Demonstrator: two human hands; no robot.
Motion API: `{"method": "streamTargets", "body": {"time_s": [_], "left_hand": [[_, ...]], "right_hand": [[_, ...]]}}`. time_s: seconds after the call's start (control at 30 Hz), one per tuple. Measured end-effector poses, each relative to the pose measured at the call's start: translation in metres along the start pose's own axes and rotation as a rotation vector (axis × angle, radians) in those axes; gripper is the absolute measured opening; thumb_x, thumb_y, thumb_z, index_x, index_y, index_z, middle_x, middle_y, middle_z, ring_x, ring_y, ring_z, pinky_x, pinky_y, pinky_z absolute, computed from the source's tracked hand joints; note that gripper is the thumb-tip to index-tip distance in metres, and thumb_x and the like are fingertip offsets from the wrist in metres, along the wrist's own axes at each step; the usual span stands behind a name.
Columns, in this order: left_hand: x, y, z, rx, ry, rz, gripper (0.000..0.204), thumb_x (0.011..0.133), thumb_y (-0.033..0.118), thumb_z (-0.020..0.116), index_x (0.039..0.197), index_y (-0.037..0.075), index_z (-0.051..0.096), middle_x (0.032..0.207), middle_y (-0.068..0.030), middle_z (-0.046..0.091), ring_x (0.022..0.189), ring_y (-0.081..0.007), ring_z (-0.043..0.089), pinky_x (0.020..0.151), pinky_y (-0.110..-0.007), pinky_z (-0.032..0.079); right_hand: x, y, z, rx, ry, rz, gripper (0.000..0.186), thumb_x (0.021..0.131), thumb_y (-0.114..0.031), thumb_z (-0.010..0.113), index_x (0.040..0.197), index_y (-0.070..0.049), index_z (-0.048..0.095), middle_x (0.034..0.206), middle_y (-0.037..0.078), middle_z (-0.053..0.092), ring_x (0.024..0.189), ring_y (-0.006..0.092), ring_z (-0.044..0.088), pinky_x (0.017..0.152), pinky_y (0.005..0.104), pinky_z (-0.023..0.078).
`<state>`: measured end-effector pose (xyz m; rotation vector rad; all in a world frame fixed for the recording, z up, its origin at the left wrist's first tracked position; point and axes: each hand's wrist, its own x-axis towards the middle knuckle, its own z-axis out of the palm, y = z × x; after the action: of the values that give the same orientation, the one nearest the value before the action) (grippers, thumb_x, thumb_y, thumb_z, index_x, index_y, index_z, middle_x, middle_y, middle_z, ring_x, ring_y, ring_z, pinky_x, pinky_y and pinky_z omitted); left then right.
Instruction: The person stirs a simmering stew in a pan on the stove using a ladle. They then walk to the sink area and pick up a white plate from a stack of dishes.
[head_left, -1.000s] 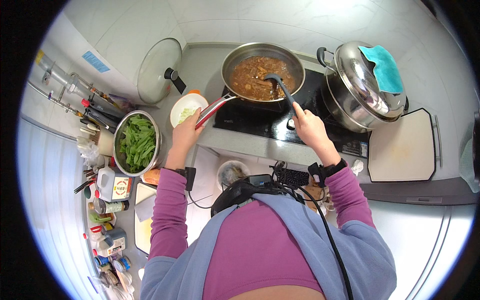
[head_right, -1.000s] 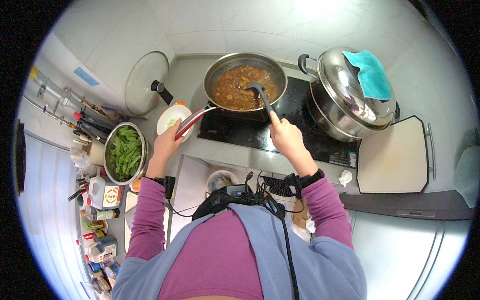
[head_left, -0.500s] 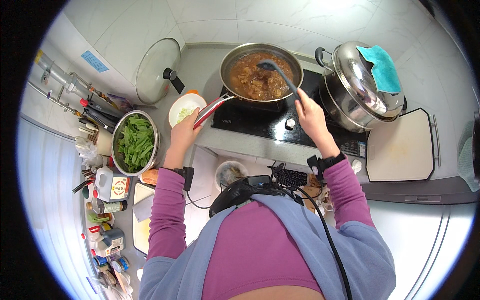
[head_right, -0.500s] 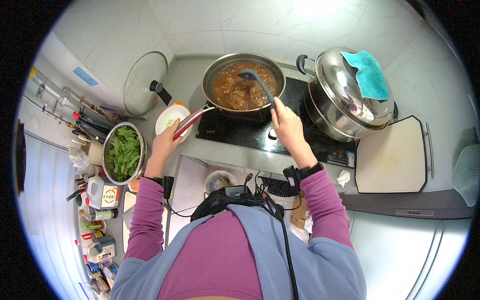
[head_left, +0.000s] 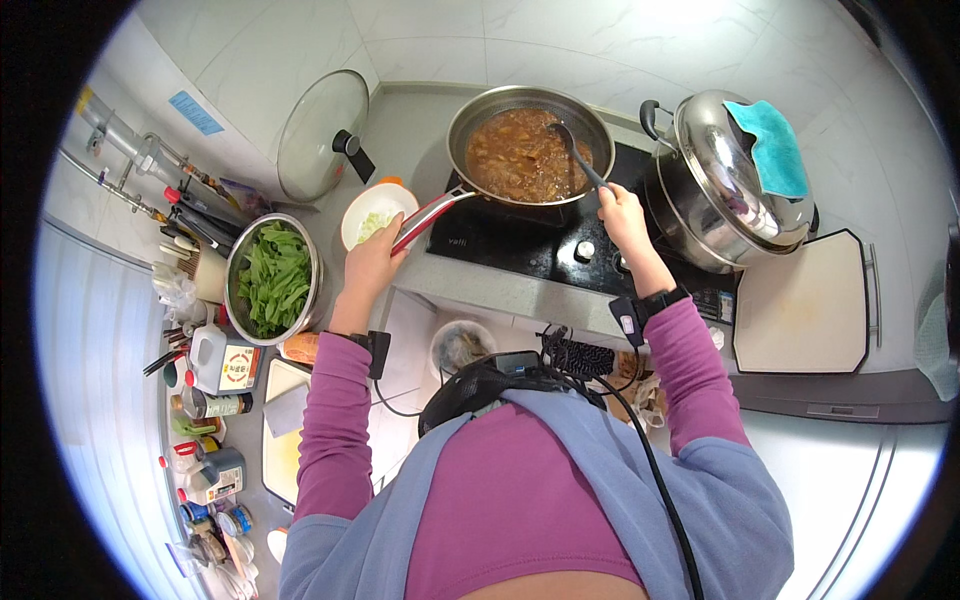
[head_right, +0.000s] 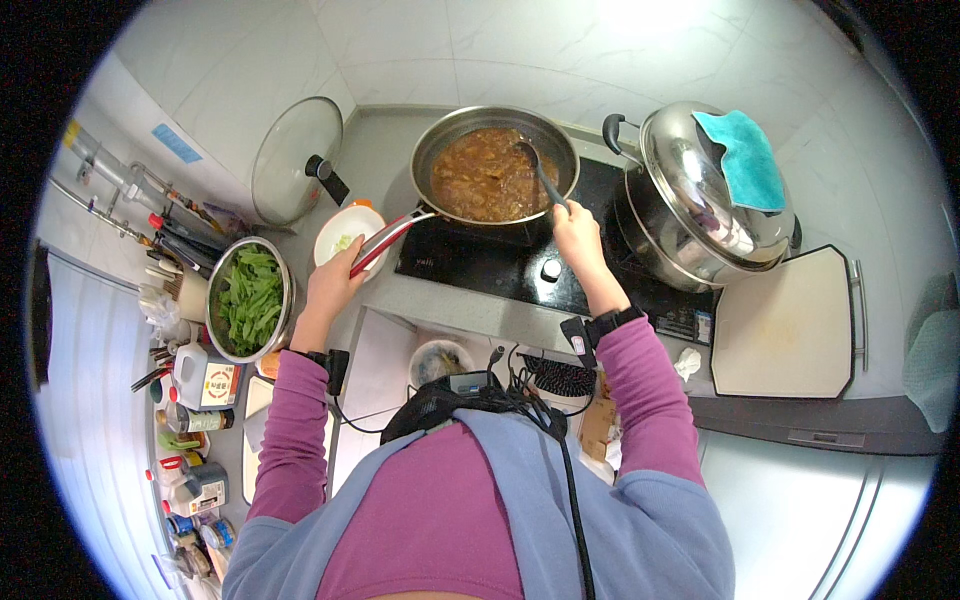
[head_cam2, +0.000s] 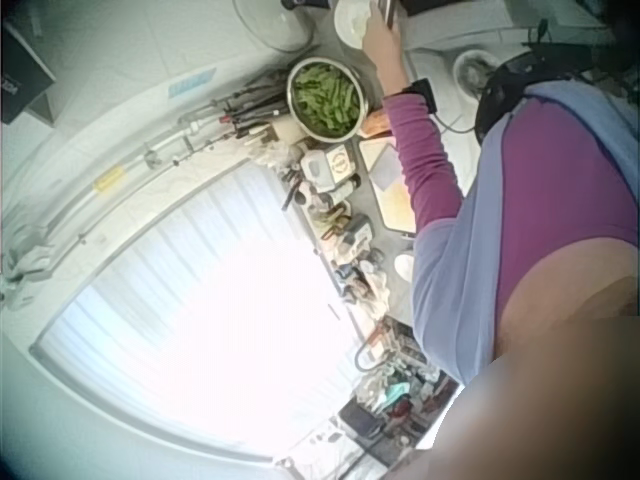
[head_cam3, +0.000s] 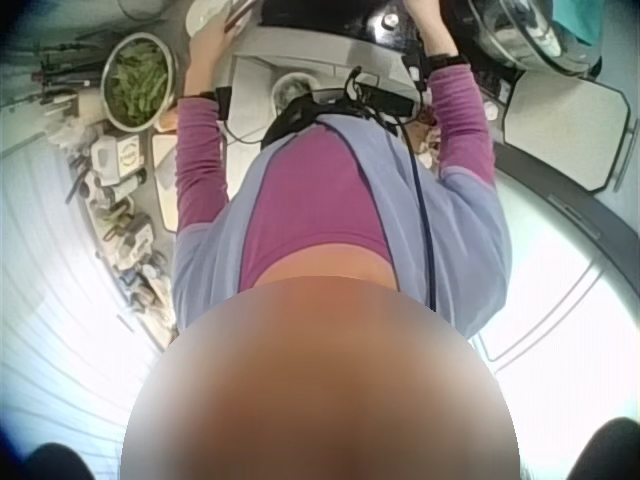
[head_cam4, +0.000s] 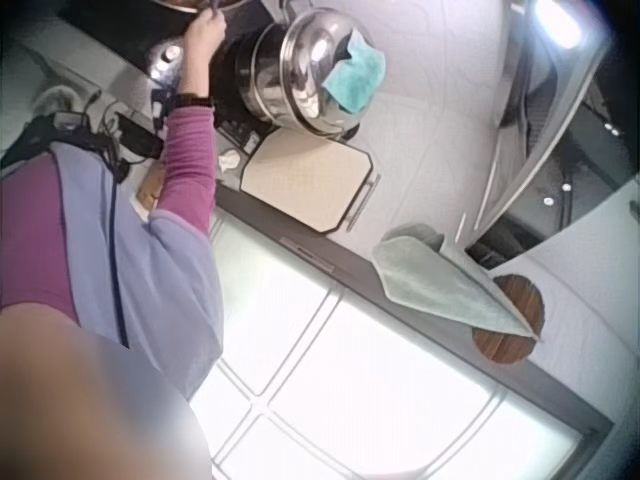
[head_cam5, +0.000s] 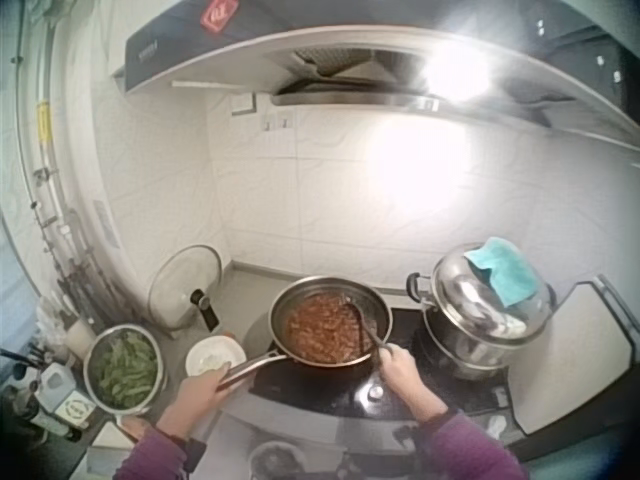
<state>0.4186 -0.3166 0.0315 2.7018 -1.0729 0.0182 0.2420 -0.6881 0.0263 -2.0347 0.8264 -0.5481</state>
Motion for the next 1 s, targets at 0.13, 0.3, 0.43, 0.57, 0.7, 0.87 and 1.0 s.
{"method": "streamTargets", "body": {"time_s": [0.13, 0.3, 0.43, 0.57, 0.7, 0.87, 1.0], "left_hand": [[0.001, 0.002, -0.002, -0.02, -0.022, -0.018, 0.067, 0.082, 0.027, 0.069, 0.143, 0.023, 0.042, 0.112, -0.0133, 0.064, 0.093, -0.0341, 0.065, 0.079, -0.044, 0.052], [0.001, 0.003, -0.003, -0.019, -0.036, -0.03, 0.068, 0.082, 0.026, 0.069, 0.144, 0.024, 0.041, 0.113, -0.0147, 0.065, 0.095, -0.0358, 0.064, 0.081, -0.045, 0.051], [0.0, 0.002, -0.002, -0.041, -0.005, -0.006, 0.069, 0.082, 0.025, 0.069, 0.145, 0.024, 0.04, 0.115, -0.0139, 0.064, 0.096, -0.0354, 0.064, 0.081, -0.044, 0.052], [0.001, 0.002, -0.002, -0.041, -0.015, -0.017, 0.069, 0.081, 0.024, 0.07, 0.144, 0.024, 0.041, 0.116, -0.0137, 0.064, 0.097, -0.0355, 0.064, 0.082, -0.044, 0.052], [0.001, 0.003, -0.003, -0.039, -0.027, -0.025, 0.068, 0.081, 0.024, 0.07, 0.143, 0.024, 0.043, 0.117, -0.0142, 0.064, 0.097, -0.0356, 0.064, 0.082, -0.044, 0.051], [0.002, 0.003, -0.004, -0.028, -0.044, -0.037, 0.068, 0.081, 0.024, 0.07, 0.144, 0.025, 0.042, 0.115, -0.0146, 0.064, 0.097, -0.0356, 0.064, 0.082, -0.044, 0.051], [0.002, 0.002, -0.003, -0.019, -0.039, -0.029, 0.069, 0.082, 0.025, 0.07, 0.144, 0.025, 0.041, 0.115, -0.0145, 0.064, 0.095, -0.0357, 0.064, 0.081, -0.044, 0.052]], "right_hand": [[-0.014, -0.019, -0.033, 0.678, -0.226, 0.45, 0.022, 0.094, -0.025, 0.051, 0.082, -0.007, 0.05, 0.063, 0.001, 0.052, 0.042, 0.0054, 0.034, 0.036, 0.0224, 0.024], [-0.018, -0.034, -0.052, 0.965, -0.261, 0.647, 0.015, 0.094, -0.02, 0.05, 0.088, -0.008, 0.043, 0.064, 0.003, 0.05, 0.044, 0.0048, 0.032, 0.036, 0.0197, 0.021], [-0.021, -0.027, -0.053, 1.066, -0.296, 0.706, 0.015, 0.095, -0.02, 0.05, 0.089, -0.009, 0.041, 0.066, 0.004, 0.049, 0.046, 0.0051, 0.032, 0.037, 0.0192, 0.02], [-0.024, -0.025, -0.05, 1.059, -0.277, 0.687, 0.017, 0.095, -0.021, 0.05, 0.089, -0.008, 0.041, 0.066, 0.004, 0.049, 0.045, 0.0053, 0.032, 0.037, 0.0194, 0.021], [-0.031, -0.031, -0.05, 0.964, -0.267, 0.631, 0.018, 0.095, -0.021, 0.05, 0.087, -0.008, 0.042, 0.064, 0.003, 0.049, 0.044, 0.0053, 0.031, 0.037, 0.0208, 0.02], [-0.044, -0.038, -0.05, 0.8, -0.265, 0.537, 0.02, 0.095, -0.023, 0.051, 0.082, -0.009, 0.045, 0.063, 0.002, 0.051, 0.043, 0.0048, 0.029, 0.037, 0.0222, 0.02], [-0.055, -0.039, -0.046, 0.594, -0.284, 0.369, 0.025, 0.096, -0.027, 0.051, 0.081, -0.006, 0.055, 0.061, 0.0, 0.051, 0.044, 0.0053, 0.037, 0.039, 0.0225, 0.025]]}}
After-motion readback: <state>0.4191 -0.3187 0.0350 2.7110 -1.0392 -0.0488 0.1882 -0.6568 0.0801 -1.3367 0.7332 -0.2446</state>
